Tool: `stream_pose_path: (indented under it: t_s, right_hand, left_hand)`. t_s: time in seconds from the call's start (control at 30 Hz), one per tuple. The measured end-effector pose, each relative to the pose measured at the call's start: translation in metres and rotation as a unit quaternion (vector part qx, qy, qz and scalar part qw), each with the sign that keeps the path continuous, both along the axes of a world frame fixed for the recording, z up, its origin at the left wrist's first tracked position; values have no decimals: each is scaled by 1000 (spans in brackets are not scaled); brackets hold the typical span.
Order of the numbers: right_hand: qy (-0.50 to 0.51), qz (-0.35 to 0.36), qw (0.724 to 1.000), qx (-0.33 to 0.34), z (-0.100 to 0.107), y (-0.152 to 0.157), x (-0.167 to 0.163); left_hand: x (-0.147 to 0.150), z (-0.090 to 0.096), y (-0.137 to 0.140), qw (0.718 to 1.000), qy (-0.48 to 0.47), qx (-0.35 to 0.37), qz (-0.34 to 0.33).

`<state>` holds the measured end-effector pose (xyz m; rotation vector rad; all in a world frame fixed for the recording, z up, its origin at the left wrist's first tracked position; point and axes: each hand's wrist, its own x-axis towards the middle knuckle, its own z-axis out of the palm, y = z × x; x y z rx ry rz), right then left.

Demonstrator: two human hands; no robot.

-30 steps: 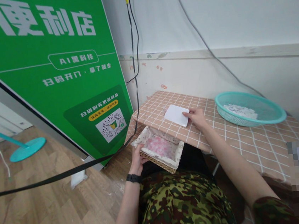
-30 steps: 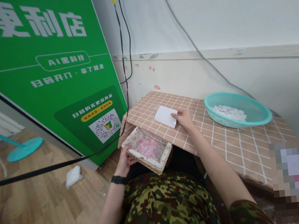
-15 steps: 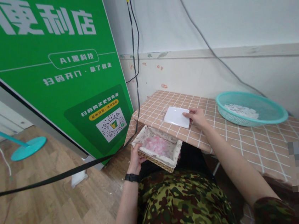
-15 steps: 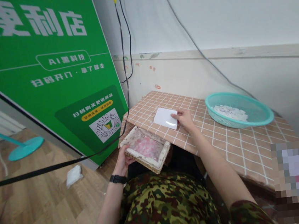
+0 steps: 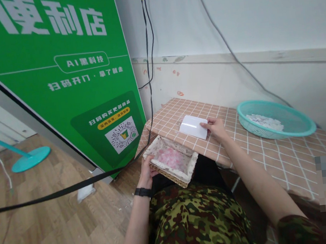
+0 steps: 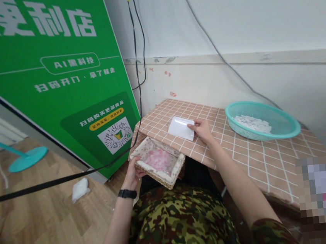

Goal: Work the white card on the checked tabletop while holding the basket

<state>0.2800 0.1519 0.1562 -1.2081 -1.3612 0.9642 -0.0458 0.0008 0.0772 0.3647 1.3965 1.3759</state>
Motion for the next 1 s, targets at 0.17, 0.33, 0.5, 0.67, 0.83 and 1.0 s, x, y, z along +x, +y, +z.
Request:
stream_pose_path:
  t_s: [0.17,0.33,0.5,0.67,0.83,1.0]
  right_hand:
    - [16,24,1000,-9,-7,2,0]
    - [21,26,999,-3,-10,4,-2]
    - [15,53,998,-21,-9,5,-9]
    - [30,103,992,-60,-2,-8,-16]
    - [60,93,992,-63,1,-2,-4]
    - [48,-109,993,27,0,43,26]
  left_hand:
    - [-2,5,0,1000,-12,13,-6]
    - [-3,5,1,1000,-8,3,-8]
    - [-2,7,1,1000,0,3,-7]
    - [0,9,1,1000,-4,12,-8]
    - [2,10,3,1000,-9,2,-11]
    - [4,8,7,1000,-18,-1,-11]
